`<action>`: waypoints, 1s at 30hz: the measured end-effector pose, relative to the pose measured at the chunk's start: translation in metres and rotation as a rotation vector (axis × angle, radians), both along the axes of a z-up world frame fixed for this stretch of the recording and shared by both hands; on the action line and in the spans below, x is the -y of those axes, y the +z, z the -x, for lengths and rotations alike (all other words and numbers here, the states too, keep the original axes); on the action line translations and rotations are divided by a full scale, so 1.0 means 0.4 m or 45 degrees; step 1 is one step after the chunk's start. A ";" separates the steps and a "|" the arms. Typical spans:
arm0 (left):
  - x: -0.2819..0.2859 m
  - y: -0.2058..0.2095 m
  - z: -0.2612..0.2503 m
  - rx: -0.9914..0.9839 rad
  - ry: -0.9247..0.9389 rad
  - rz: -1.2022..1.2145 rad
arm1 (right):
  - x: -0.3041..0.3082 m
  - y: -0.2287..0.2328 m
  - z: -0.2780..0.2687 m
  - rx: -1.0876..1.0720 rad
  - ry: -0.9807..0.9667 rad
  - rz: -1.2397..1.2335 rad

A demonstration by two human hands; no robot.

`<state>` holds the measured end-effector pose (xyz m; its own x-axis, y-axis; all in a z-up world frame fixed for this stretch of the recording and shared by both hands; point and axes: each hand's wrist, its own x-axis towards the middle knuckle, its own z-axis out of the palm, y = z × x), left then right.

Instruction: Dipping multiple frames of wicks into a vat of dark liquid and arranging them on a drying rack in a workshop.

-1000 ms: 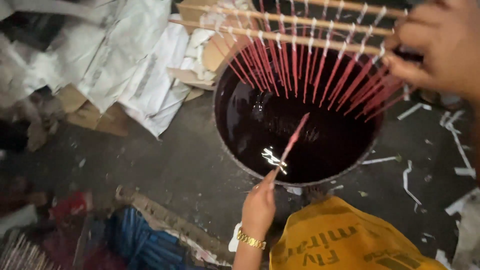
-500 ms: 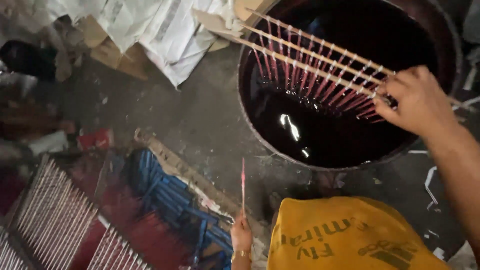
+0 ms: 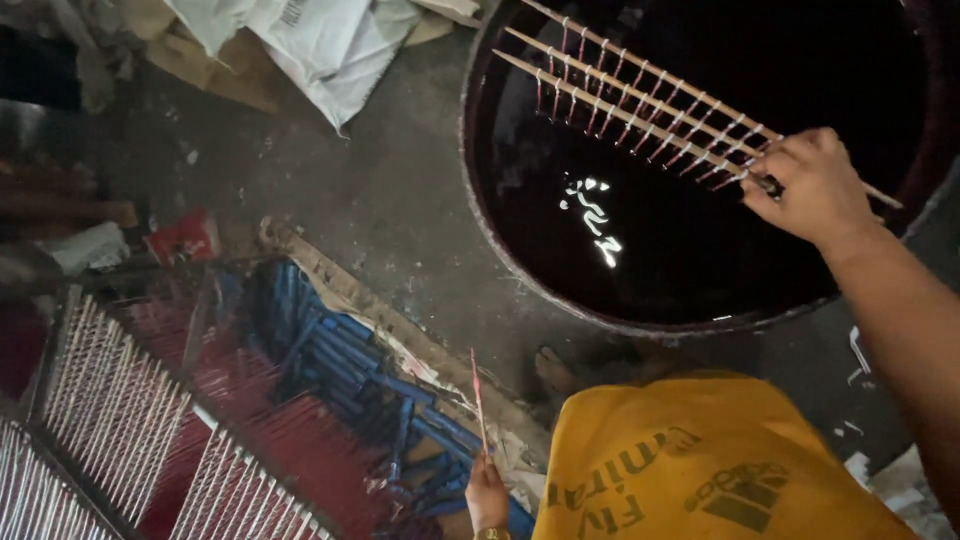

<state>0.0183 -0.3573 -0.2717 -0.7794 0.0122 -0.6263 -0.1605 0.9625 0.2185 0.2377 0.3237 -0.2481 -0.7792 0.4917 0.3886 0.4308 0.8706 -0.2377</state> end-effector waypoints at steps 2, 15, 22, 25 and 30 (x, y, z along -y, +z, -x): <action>0.003 -0.008 -0.019 -0.011 -0.036 0.022 | -0.003 -0.029 -0.002 0.058 -0.045 0.077; 0.054 0.027 -0.011 -0.131 -0.005 0.203 | -0.001 -0.151 0.032 0.194 -0.206 0.272; 0.082 0.043 0.106 -0.282 -0.102 -0.250 | 0.011 -0.041 0.015 0.160 -0.153 0.122; -0.087 0.093 0.181 -0.253 -0.311 -0.430 | -0.039 0.139 0.006 0.385 -0.109 -0.180; -0.470 0.414 0.257 -0.223 -0.715 -0.815 | -0.103 0.392 -0.041 0.176 0.098 -0.174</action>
